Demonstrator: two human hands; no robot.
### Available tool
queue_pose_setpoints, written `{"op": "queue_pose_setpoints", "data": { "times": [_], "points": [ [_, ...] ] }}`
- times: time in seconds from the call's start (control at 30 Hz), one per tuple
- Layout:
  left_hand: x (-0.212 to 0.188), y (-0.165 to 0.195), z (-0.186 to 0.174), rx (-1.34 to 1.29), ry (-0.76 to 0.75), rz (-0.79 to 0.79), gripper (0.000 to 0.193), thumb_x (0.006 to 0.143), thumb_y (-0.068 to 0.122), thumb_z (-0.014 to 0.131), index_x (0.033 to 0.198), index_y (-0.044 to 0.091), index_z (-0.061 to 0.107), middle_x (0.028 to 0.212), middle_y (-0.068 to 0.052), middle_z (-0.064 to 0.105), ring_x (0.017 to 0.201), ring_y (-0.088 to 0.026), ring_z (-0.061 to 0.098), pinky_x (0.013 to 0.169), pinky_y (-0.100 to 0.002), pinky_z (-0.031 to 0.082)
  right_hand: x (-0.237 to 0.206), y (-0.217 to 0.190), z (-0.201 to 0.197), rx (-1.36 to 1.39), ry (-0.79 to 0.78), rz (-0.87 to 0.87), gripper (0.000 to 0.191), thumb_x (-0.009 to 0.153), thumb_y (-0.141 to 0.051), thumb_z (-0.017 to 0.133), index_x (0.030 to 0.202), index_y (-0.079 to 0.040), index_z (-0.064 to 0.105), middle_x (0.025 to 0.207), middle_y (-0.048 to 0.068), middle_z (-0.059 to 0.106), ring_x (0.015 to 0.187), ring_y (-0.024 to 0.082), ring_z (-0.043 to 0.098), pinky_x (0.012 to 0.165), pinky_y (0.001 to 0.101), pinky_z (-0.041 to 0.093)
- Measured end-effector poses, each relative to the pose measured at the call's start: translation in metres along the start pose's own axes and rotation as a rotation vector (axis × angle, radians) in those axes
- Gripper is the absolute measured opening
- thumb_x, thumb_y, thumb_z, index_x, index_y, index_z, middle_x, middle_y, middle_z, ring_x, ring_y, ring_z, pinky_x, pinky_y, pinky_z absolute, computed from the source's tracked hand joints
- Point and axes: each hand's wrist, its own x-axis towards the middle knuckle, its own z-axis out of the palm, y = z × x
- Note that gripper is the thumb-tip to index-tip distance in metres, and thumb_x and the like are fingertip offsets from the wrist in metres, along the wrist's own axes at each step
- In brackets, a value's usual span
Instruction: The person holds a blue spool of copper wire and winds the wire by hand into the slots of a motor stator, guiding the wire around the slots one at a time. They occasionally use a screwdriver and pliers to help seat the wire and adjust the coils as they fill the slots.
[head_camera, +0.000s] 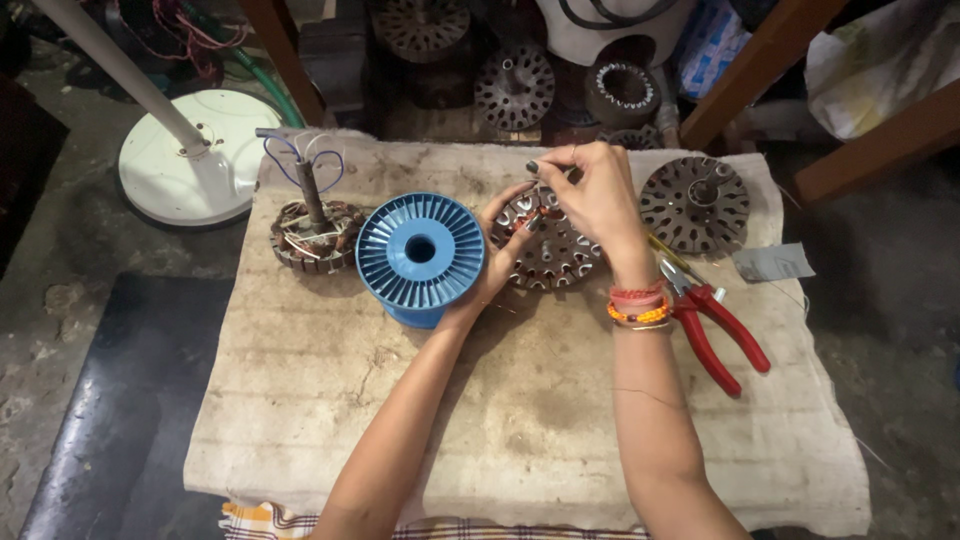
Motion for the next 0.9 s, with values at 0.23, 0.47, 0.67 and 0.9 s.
{"op": "queue_pose_setpoints", "data": {
  "times": [0.23, 0.47, 0.67, 0.9],
  "points": [
    [0.0, -0.001, 0.001, -0.045, -0.003, -0.048, 0.05, 0.096, 0.011, 0.073, 0.143, 0.009, 0.058, 0.138, -0.012, 0.068, 0.135, -0.025, 0.061, 0.118, -0.04, 0.043, 0.002, 0.004, 0.004, 0.205, -0.044, -0.013, 0.015, 0.095, -0.005, 0.07, 0.105, 0.003, 0.078, 0.091, 0.011, 0.08, 0.08, 0.013, 0.077, 0.074, 0.026, 0.061],
    [0.0, -0.002, 0.003, -0.083, 0.001, -0.102, 0.05, 0.095, 0.008, 0.071, 0.143, 0.011, 0.058, 0.134, -0.012, 0.07, 0.127, -0.023, 0.066, 0.112, -0.038, 0.05, -0.004, 0.023, -0.018, 0.519, -0.139, 0.045, 0.013, 0.098, 0.001, 0.066, 0.104, 0.002, 0.077, 0.083, 0.008, 0.077, 0.069, 0.012, 0.072, 0.064, 0.0239, 0.062],
    [0.001, 0.003, 0.001, -0.05, -0.008, -0.062, 0.049, 0.094, 0.007, 0.072, 0.142, 0.013, 0.059, 0.134, -0.012, 0.07, 0.126, -0.023, 0.067, 0.11, -0.039, 0.052, -0.009, 0.069, -0.055, 0.321, -0.048, 0.321, 0.013, 0.099, -0.002, 0.067, 0.103, 0.002, 0.079, 0.075, 0.006, 0.073, 0.061, 0.008, 0.062, 0.054, 0.0216, 0.049],
    [0.001, -0.001, 0.003, -0.069, 0.002, -0.049, 0.049, 0.096, 0.006, 0.072, 0.142, 0.014, 0.059, 0.131, -0.011, 0.072, 0.123, -0.023, 0.068, 0.109, -0.039, 0.053, -0.012, 0.067, -0.053, -0.04, 0.098, 0.298, 0.016, 0.091, -0.006, 0.074, 0.106, -0.001, 0.079, 0.083, 0.01, 0.077, 0.072, 0.015, 0.071, 0.068, 0.0302, 0.055]
  ]
}}
